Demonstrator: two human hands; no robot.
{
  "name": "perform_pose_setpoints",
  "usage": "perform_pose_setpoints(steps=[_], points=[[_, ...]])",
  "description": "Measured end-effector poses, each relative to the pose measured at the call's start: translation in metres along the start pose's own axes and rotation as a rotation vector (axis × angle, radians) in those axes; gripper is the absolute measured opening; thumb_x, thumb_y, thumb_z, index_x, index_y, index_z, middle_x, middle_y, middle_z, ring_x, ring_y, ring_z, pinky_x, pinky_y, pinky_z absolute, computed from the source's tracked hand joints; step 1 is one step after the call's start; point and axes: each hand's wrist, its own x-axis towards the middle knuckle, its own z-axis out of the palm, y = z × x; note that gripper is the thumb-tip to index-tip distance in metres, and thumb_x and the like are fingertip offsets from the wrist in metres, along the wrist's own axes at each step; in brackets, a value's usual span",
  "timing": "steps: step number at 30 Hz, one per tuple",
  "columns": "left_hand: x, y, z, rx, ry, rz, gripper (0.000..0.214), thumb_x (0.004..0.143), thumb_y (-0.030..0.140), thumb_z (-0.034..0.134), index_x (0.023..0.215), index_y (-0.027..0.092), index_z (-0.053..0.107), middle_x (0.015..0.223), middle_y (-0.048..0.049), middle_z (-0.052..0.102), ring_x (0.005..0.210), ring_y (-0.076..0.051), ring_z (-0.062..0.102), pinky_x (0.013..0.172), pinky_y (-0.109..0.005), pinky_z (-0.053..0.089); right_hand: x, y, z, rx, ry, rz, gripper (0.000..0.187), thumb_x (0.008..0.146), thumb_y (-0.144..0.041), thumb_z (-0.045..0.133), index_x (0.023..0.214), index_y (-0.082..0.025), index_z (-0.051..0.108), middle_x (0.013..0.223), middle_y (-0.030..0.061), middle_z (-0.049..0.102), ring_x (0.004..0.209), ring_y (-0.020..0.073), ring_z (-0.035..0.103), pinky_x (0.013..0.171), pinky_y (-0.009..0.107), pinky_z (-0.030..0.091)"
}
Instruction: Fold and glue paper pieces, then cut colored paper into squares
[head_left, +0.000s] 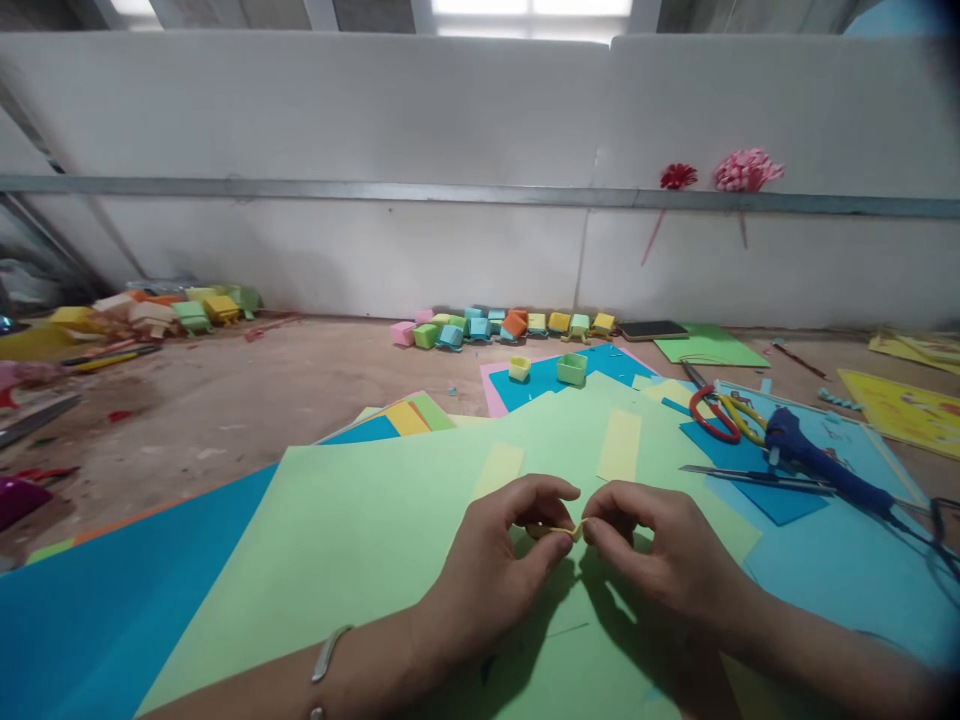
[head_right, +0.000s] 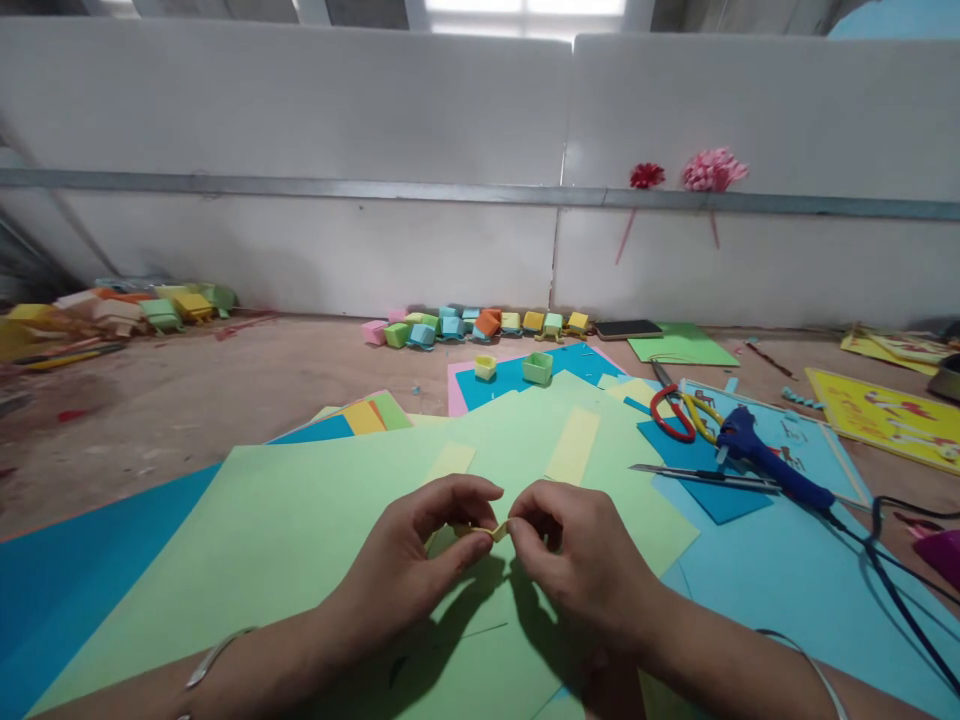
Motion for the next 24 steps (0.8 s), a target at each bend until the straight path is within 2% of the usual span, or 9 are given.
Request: perform_pose_setpoints(steps=[8, 14, 19, 24], points=[[-0.001, -0.003, 0.003, -0.009, 0.028, -0.056, 0.023, 0.073, 0.014, 0.060, 0.095, 0.019, 0.067, 0.078, -0.0022, 0.069, 0.075, -0.016, 0.065, 0.077, -0.033, 0.054, -0.003, 0.004, 0.019, -0.071, 0.147, -0.005, 0.013, 0.076, -0.020, 0.050, 0.065, -0.020, 0.056, 0.057, -0.0029, 0.057, 0.051, 0.0101, 0.048, 0.049, 0.022, 0.039], [-0.004, -0.005, 0.004, 0.109, 0.081, 0.067, 0.022, 0.076, 0.013, 0.059, 0.095, 0.020, 0.067, 0.077, -0.0007, 0.070, 0.072, -0.015, 0.066, 0.072, -0.030, 0.054, -0.006, 0.004, 0.025, -0.048, 0.183, -0.034, 0.015, 0.078, -0.019, 0.051, 0.065, -0.020, 0.058, 0.056, -0.0030, 0.057, 0.050, 0.0097, 0.049, 0.048, 0.021, 0.039], [-0.003, -0.006, 0.001, 0.179, 0.104, 0.142, 0.023, 0.076, 0.012, 0.059, 0.096, 0.021, 0.068, 0.078, -0.0002, 0.071, 0.071, -0.015, 0.066, 0.072, -0.029, 0.054, -0.010, -0.003, 0.021, -0.041, 0.144, -0.078, 0.018, 0.087, -0.021, 0.050, 0.077, -0.020, 0.065, 0.068, -0.0001, 0.065, 0.060, 0.0124, 0.058, 0.056, 0.023, 0.046], [-0.001, -0.006, -0.002, 0.205, 0.143, 0.169, 0.022, 0.076, 0.011, 0.058, 0.095, 0.020, 0.067, 0.076, 0.0000, 0.071, 0.069, -0.014, 0.067, 0.071, -0.028, 0.055, -0.014, -0.004, 0.021, -0.012, 0.142, -0.238, 0.022, 0.089, -0.014, 0.046, 0.093, -0.020, 0.067, 0.084, 0.0029, 0.071, 0.075, 0.0128, 0.067, 0.068, 0.023, 0.053]])
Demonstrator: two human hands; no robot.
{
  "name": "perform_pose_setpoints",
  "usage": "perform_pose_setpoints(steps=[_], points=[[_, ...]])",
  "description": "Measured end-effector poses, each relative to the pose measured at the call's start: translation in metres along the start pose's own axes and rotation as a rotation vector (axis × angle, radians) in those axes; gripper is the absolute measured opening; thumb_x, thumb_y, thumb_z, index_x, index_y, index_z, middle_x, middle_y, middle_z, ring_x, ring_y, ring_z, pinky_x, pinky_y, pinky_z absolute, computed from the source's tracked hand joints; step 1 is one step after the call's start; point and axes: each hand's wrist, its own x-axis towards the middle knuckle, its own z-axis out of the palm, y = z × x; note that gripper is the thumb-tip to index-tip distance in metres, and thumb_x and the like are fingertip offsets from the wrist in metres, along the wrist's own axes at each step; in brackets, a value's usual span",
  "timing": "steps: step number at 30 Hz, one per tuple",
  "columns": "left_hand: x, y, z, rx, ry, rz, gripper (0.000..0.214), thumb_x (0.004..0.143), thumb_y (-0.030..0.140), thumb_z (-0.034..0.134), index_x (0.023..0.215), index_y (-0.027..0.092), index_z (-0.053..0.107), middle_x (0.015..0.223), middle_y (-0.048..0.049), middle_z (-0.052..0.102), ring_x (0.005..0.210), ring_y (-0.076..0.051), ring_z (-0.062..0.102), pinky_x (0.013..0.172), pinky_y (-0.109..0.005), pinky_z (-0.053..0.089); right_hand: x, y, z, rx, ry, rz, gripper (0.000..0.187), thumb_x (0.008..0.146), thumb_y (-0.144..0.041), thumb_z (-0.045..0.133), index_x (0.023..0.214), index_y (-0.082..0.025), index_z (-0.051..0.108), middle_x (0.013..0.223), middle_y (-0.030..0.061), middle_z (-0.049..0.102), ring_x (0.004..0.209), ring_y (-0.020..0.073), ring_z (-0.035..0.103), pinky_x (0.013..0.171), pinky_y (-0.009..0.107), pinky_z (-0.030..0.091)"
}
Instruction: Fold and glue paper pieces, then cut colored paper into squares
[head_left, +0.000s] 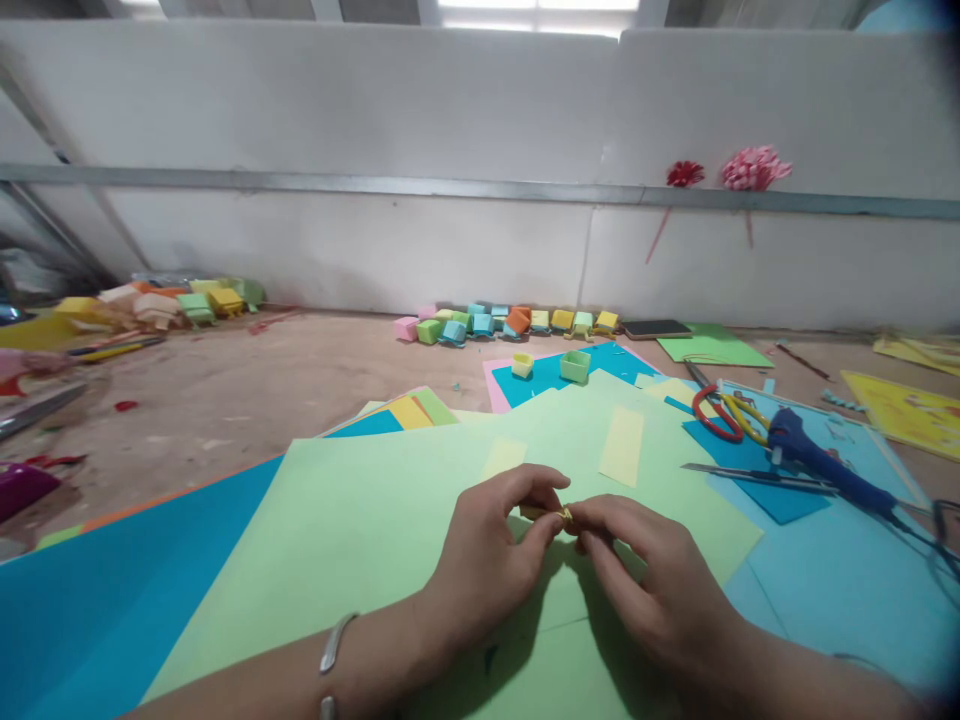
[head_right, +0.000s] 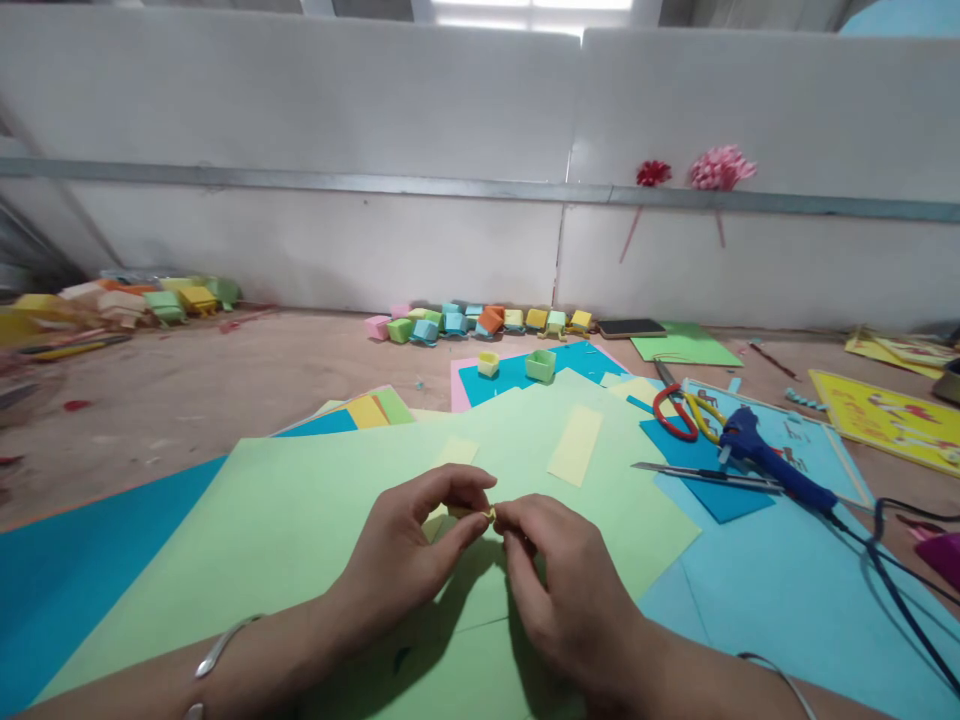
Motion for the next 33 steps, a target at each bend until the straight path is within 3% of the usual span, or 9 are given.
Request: perform_pose_setpoints(steps=[5, 10, 15, 19, 21, 25, 29, 33], points=[[-0.001, -0.002, 0.000, 0.019, 0.006, -0.014, 0.024, 0.075, 0.010, 0.058, 0.095, 0.020, 0.067, 0.075, 0.0003, 0.070, 0.069, -0.014, 0.066, 0.071, -0.029, 0.055, -0.002, 0.005, 0.002, 0.021, -0.007, -0.098, 0.025, 0.090, -0.011, 0.044, 0.100, -0.018, 0.066, 0.093, 0.0059, 0.074, 0.081, 0.0121, 0.068, 0.072, 0.021, 0.054], [-0.001, -0.004, -0.001, 0.046, 0.004, 0.003, 0.030, 0.077, 0.010, 0.056, 0.103, 0.020, 0.066, 0.076, 0.0003, 0.070, 0.070, -0.015, 0.066, 0.073, -0.031, 0.054, -0.003, 0.003, 0.004, 0.135, -0.051, -0.079, 0.026, 0.092, -0.014, 0.045, 0.105, -0.018, 0.066, 0.098, 0.0077, 0.073, 0.084, 0.0137, 0.068, 0.074, 0.023, 0.055], [0.002, 0.001, -0.004, 0.087, -0.014, 0.016, 0.033, 0.077, 0.010, 0.055, 0.107, 0.020, 0.065, 0.077, -0.0007, 0.069, 0.070, -0.015, 0.065, 0.073, -0.031, 0.054, 0.000, 0.000, 0.003, 0.209, -0.132, 0.104, 0.019, 0.091, -0.022, 0.050, 0.098, -0.020, 0.068, 0.096, 0.0064, 0.073, 0.084, 0.0168, 0.067, 0.076, 0.030, 0.054], [0.001, 0.002, -0.001, 0.133, -0.095, 0.058, 0.034, 0.078, 0.012, 0.055, 0.111, 0.019, 0.064, 0.081, -0.0034, 0.069, 0.073, -0.017, 0.063, 0.071, -0.033, 0.054, 0.008, 0.007, 0.002, 0.233, -0.100, 0.374, 0.015, 0.086, -0.033, 0.060, 0.085, -0.019, 0.065, 0.077, 0.0024, 0.069, 0.069, 0.0160, 0.062, 0.064, 0.029, 0.051], [0.001, 0.002, 0.000, 0.116, -0.131, 0.045, 0.035, 0.078, 0.012, 0.055, 0.111, 0.018, 0.063, 0.084, -0.0043, 0.069, 0.075, -0.018, 0.063, 0.073, -0.034, 0.053, 0.011, 0.010, 0.002, 0.265, -0.092, 0.425, 0.017, 0.084, -0.036, 0.061, 0.082, -0.019, 0.063, 0.073, 0.0015, 0.066, 0.067, 0.0152, 0.059, 0.062, 0.028, 0.049], [0.004, 0.003, 0.000, -0.146, -0.138, -0.157, 0.039, 0.072, 0.012, 0.060, 0.110, 0.019, 0.061, 0.090, -0.0042, 0.068, 0.083, -0.018, 0.063, 0.080, -0.036, 0.052, 0.013, 0.011, -0.001, 0.332, -0.056, 0.456, 0.021, 0.083, -0.040, 0.062, 0.082, -0.019, 0.065, 0.076, 0.0024, 0.068, 0.069, 0.0155, 0.061, 0.063, 0.028, 0.049], [0.009, 0.004, -0.002, -0.409, -0.154, -0.419, 0.019, 0.073, 0.026, 0.068, 0.088, 0.015, 0.062, 0.080, -0.0046, 0.065, 0.074, -0.017, 0.061, 0.069, -0.031, 0.049, 0.015, 0.011, -0.004, 0.353, 0.033, 0.484, 0.024, 0.081, -0.042, 0.064, 0.082, -0.018, 0.066, 0.074, 0.0027, 0.068, 0.069, 0.0163, 0.063, 0.063, 0.028, 0.050], [0.012, 0.005, -0.004, -0.466, -0.225, -0.491, 0.024, 0.074, 0.036, 0.071, 0.078, 0.014, 0.065, 0.069, -0.0023, 0.061, 0.065, -0.013, 0.055, 0.063, -0.027, 0.043, 0.015, 0.012, -0.003, 0.359, 0.016, 0.492, 0.024, 0.081, -0.041, 0.063, 0.082, -0.018, 0.067, 0.073, 0.0028, 0.068, 0.067, 0.0165, 0.064, 0.061, 0.028, 0.051]])
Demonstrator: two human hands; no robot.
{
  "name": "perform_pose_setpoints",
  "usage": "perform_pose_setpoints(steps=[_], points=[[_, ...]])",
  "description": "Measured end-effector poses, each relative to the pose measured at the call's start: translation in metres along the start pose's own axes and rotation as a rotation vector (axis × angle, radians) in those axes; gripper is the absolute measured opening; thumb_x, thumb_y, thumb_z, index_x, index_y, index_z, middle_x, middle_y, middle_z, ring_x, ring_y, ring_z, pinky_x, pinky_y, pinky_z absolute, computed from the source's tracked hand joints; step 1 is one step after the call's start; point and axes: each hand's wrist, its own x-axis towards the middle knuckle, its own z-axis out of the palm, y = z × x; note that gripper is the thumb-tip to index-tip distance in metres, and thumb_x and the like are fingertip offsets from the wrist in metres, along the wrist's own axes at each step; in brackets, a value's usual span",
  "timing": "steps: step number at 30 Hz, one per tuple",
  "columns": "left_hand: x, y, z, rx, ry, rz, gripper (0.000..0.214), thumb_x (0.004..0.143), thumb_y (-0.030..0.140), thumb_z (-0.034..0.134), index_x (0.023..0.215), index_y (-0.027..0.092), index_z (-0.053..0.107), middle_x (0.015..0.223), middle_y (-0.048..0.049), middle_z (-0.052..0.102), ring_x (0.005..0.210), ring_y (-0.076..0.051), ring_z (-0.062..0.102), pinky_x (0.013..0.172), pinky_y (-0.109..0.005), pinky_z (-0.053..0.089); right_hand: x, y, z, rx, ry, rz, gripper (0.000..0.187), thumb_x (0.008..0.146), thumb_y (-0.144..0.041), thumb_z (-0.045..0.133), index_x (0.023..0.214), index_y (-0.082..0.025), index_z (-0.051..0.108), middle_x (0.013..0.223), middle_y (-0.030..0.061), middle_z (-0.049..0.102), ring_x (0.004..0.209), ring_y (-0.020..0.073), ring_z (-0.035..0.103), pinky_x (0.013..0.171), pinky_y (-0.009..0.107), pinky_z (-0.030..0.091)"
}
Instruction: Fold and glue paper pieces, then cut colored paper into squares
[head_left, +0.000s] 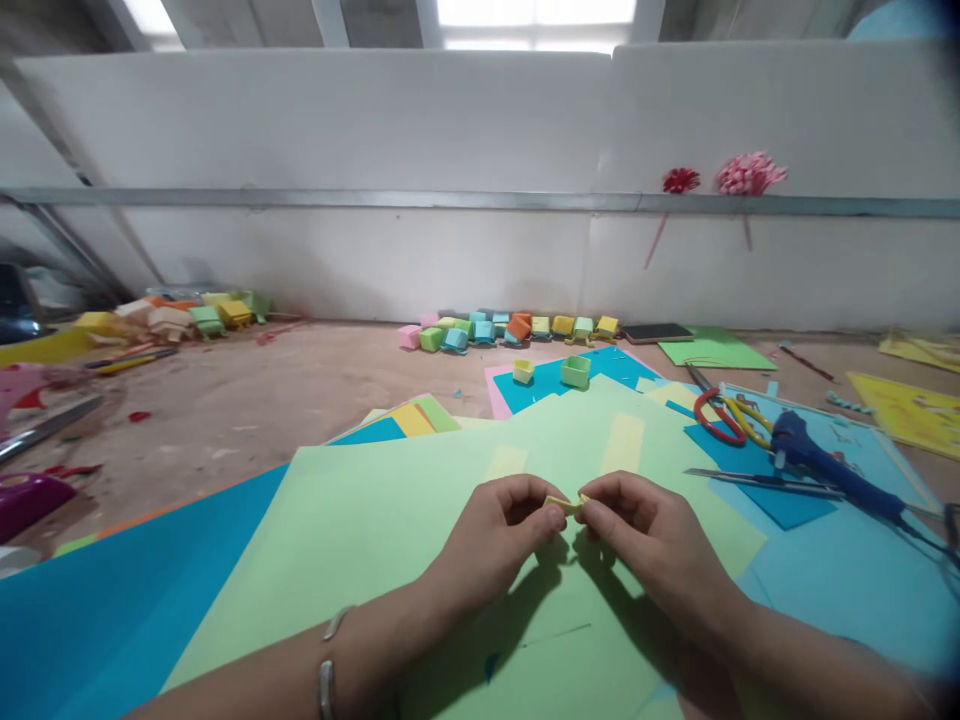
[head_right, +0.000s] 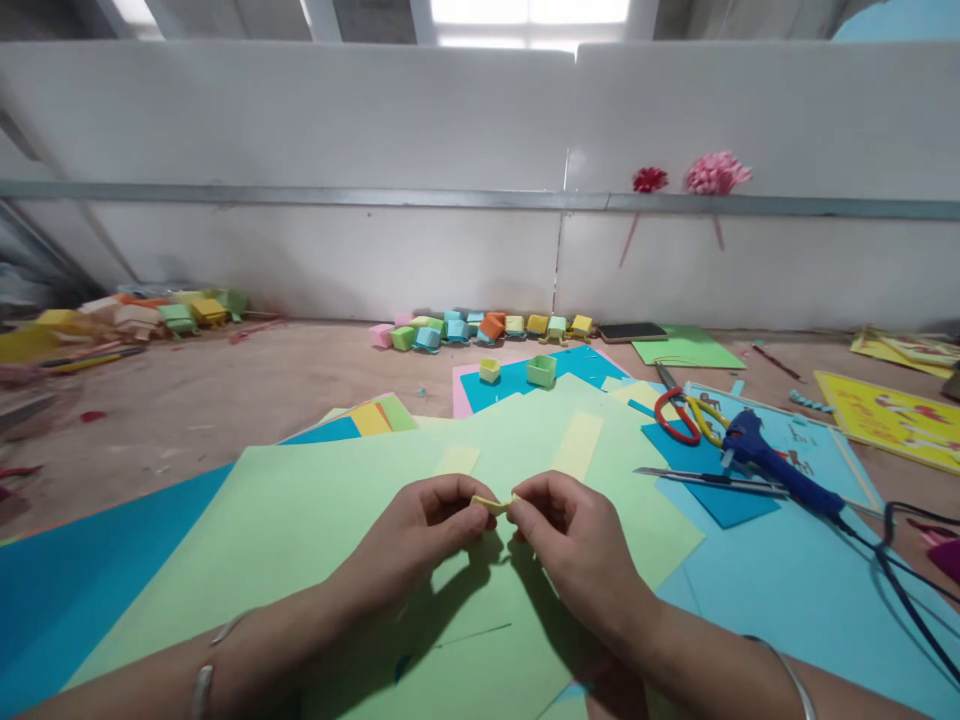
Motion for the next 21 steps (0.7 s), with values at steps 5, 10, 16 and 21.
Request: perform_pose_setpoints(steps=[5, 10, 16, 21], points=[[0.0011, 0.0009, 0.0017, -0.041, -0.076, -0.011, 0.026, 0.069, 0.037, 0.075, 0.071, 0.014, 0.063, 0.062, 0.0000, 0.057, 0.059, -0.010, 0.050, 0.060, -0.026, 0.039, -0.0026, 0.0032, 0.0018, -0.017, -0.057, -0.064, 0.021, 0.085, -0.038, 0.061, 0.086, -0.019, 0.069, 0.080, 0.0037, 0.072, 0.074, 0.0170, 0.066, 0.067, 0.029, 0.053], [0.0022, -0.0042, 0.0042, -0.083, -0.060, -0.012, 0.027, 0.069, 0.036, 0.076, 0.076, 0.015, 0.061, 0.060, 0.0001, 0.060, 0.056, -0.011, 0.053, 0.058, -0.027, 0.041, -0.0050, 0.0041, 0.0031, -0.052, -0.067, -0.117, 0.020, 0.088, -0.036, 0.059, 0.088, -0.019, 0.070, 0.083, 0.0044, 0.073, 0.076, 0.0176, 0.068, 0.070, 0.030, 0.054], [0.0042, -0.0069, 0.0033, -0.089, -0.045, -0.029, 0.028, 0.068, 0.033, 0.077, 0.078, 0.016, 0.056, 0.058, 0.0019, 0.060, 0.055, -0.011, 0.055, 0.058, -0.026, 0.043, -0.0055, 0.0066, 0.0056, -0.115, -0.055, -0.166, 0.019, 0.089, -0.033, 0.056, 0.095, -0.020, 0.069, 0.086, 0.0032, 0.073, 0.078, 0.0167, 0.067, 0.072, 0.029, 0.053], [0.0028, -0.0030, 0.0016, -0.088, -0.042, -0.014, 0.030, 0.066, 0.032, 0.080, 0.078, 0.016, 0.058, 0.059, 0.0031, 0.058, 0.055, -0.010, 0.054, 0.058, -0.025, 0.042, -0.0061, 0.0048, 0.0043, -0.194, -0.033, -0.236, 0.020, 0.089, -0.030, 0.053, 0.101, -0.020, 0.065, 0.087, 0.0034, 0.071, 0.078, 0.0167, 0.066, 0.070, 0.029, 0.051]])
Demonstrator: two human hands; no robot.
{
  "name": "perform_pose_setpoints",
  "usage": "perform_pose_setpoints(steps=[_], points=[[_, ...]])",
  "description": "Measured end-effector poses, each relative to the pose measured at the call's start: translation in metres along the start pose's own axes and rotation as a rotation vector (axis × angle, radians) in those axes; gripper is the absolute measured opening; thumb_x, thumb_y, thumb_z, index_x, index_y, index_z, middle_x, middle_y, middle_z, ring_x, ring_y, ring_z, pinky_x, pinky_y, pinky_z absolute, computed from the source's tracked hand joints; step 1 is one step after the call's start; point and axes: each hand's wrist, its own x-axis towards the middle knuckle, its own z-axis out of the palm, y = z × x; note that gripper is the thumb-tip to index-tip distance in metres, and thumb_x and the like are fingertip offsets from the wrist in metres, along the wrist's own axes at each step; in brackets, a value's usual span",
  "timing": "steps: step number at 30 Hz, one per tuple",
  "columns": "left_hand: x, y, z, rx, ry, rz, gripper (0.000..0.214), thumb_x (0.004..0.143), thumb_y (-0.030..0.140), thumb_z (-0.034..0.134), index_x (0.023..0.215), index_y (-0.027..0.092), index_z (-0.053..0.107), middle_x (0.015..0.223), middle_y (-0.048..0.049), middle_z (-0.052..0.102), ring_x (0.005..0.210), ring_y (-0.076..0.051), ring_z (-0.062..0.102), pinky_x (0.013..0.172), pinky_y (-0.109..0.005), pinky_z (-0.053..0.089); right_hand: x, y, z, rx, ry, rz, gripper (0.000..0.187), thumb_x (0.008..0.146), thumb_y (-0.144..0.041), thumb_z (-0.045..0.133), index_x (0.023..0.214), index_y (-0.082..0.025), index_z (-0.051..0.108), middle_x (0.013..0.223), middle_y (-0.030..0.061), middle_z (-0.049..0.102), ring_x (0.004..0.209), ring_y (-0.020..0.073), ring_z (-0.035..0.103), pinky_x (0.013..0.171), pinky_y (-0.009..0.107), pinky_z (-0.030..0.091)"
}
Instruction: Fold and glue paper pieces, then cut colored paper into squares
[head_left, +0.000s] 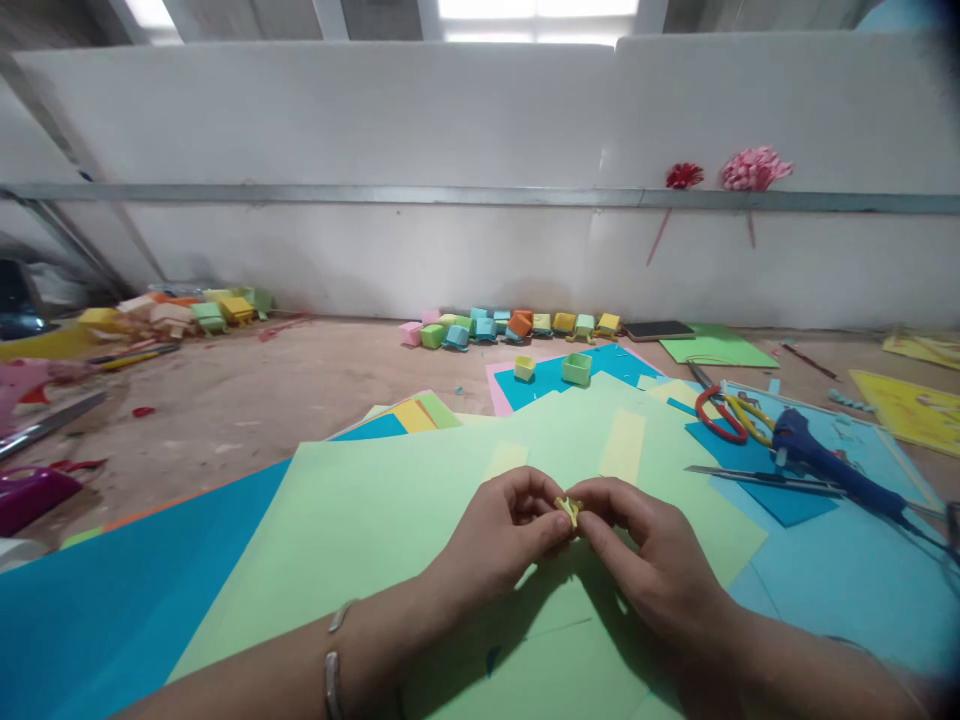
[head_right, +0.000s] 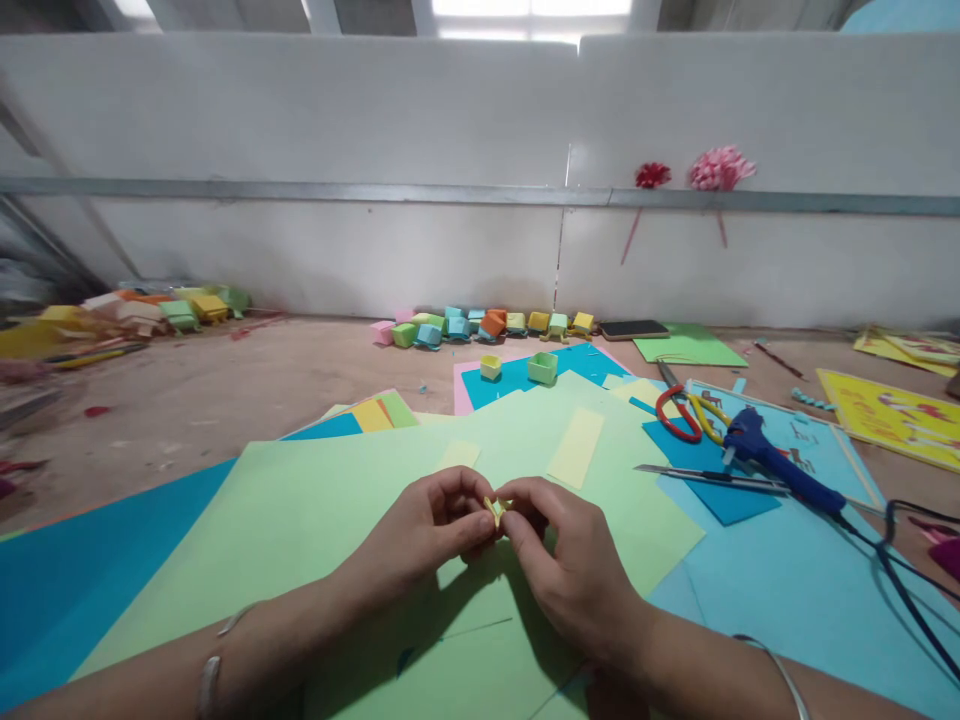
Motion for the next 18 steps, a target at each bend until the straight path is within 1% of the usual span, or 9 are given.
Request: perform_pose_setpoints(steps=[2, 5, 7, 10, 13, 15, 17, 18], points=[[-0.001, 0.001, 0.000, -0.019, 0.011, -0.014, 0.034, 0.064, 0.034, 0.082, 0.082, 0.016, 0.059, 0.059, 0.0035, 0.058, 0.054, -0.010, 0.054, 0.057, -0.025, 0.041, 0.000, -0.001, -0.001, -0.020, -0.006, -0.010, 0.016, 0.090, -0.031, 0.053, 0.093, -0.020, 0.064, 0.085, 0.0034, 0.071, 0.076, 0.0163, 0.065, 0.069, 0.028, 0.051], [-0.001, 0.000, -0.001, -0.076, 0.039, -0.022, 0.038, 0.063, 0.037, 0.084, 0.087, 0.016, 0.062, 0.060, 0.0028, 0.059, 0.055, -0.009, 0.052, 0.057, -0.024, 0.040, 0.000, 0.000, -0.002, -0.015, 0.006, 0.015, 0.014, 0.089, -0.033, 0.054, 0.087, -0.020, 0.059, 0.075, 0.0010, 0.066, 0.067, 0.0148, 0.060, 0.063, 0.027, 0.048], [0.000, -0.004, -0.002, -0.107, 0.043, -0.023, 0.035, 0.064, 0.039, 0.084, 0.081, 0.015, 0.065, 0.063, 0.0013, 0.060, 0.056, -0.009, 0.051, 0.057, -0.023, 0.039, 0.001, 0.001, -0.002, -0.003, 0.005, 0.027, 0.014, 0.088, -0.033, 0.054, 0.084, -0.020, 0.057, 0.071, -0.0006, 0.063, 0.064, 0.0139, 0.057, 0.060, 0.026, 0.047], [0.002, -0.010, -0.005, -0.127, 0.010, -0.022, 0.034, 0.062, 0.040, 0.085, 0.076, 0.014, 0.067, 0.069, -0.0013, 0.062, 0.059, -0.009, 0.051, 0.058, -0.023, 0.039, 0.000, 0.001, -0.001, 0.034, -0.018, 0.060, 0.013, 0.087, -0.032, 0.055, 0.081, -0.021, 0.055, 0.067, -0.0025, 0.058, 0.060, 0.0124, 0.053, 0.056, 0.024, 0.043], [0.002, -0.012, -0.005, -0.124, -0.018, 0.004, 0.035, 0.061, 0.040, 0.085, 0.074, 0.014, 0.066, 0.070, -0.0024, 0.063, 0.063, -0.011, 0.053, 0.060, -0.025, 0.039, 0.000, 0.000, 0.000, 0.075, -0.065, 0.103, 0.015, 0.087, -0.034, 0.056, 0.081, -0.020, 0.054, 0.064, -0.0038, 0.054, 0.058, 0.0113, 0.048, 0.053, 0.023, 0.040], [0.000, -0.009, -0.005, -0.094, -0.015, 0.002, 0.034, 0.062, 0.040, 0.084, 0.073, 0.015, 0.065, 0.069, -0.0027, 0.063, 0.063, -0.012, 0.053, 0.061, -0.026, 0.038, 0.001, -0.001, -0.001, 0.068, -0.129, 0.101, 0.016, 0.086, -0.034, 0.057, 0.080, -0.020, 0.055, 0.064, -0.0035, 0.054, 0.058, 0.0112, 0.047, 0.053, 0.024, 0.039], [-0.002, -0.004, -0.003, -0.029, -0.004, -0.023, 0.031, 0.066, 0.040, 0.079, 0.076, 0.015, 0.063, 0.068, -0.0027, 0.062, 0.061, -0.012, 0.051, 0.060, -0.027, 0.038, 0.004, -0.002, -0.005, 0.046, -0.191, 0.087, 0.013, 0.084, -0.032, 0.058, 0.081, -0.020, 0.057, 0.066, -0.0022, 0.058, 0.060, 0.0120, 0.050, 0.055, 0.024, 0.041], [-0.003, -0.001, -0.003, 0.028, 0.003, -0.033, 0.029, 0.069, 0.040, 0.076, 0.077, 0.016, 0.063, 0.068, -0.0023, 0.062, 0.060, -0.013, 0.050, 0.059, -0.027, 0.038, 0.005, -0.003, -0.007, 0.035, -0.201, 0.079, 0.012, 0.083, -0.031, 0.059, 0.083, -0.020, 0.059, 0.068, -0.0012, 0.060, 0.062, 0.0127, 0.052, 0.057, 0.025, 0.043]])
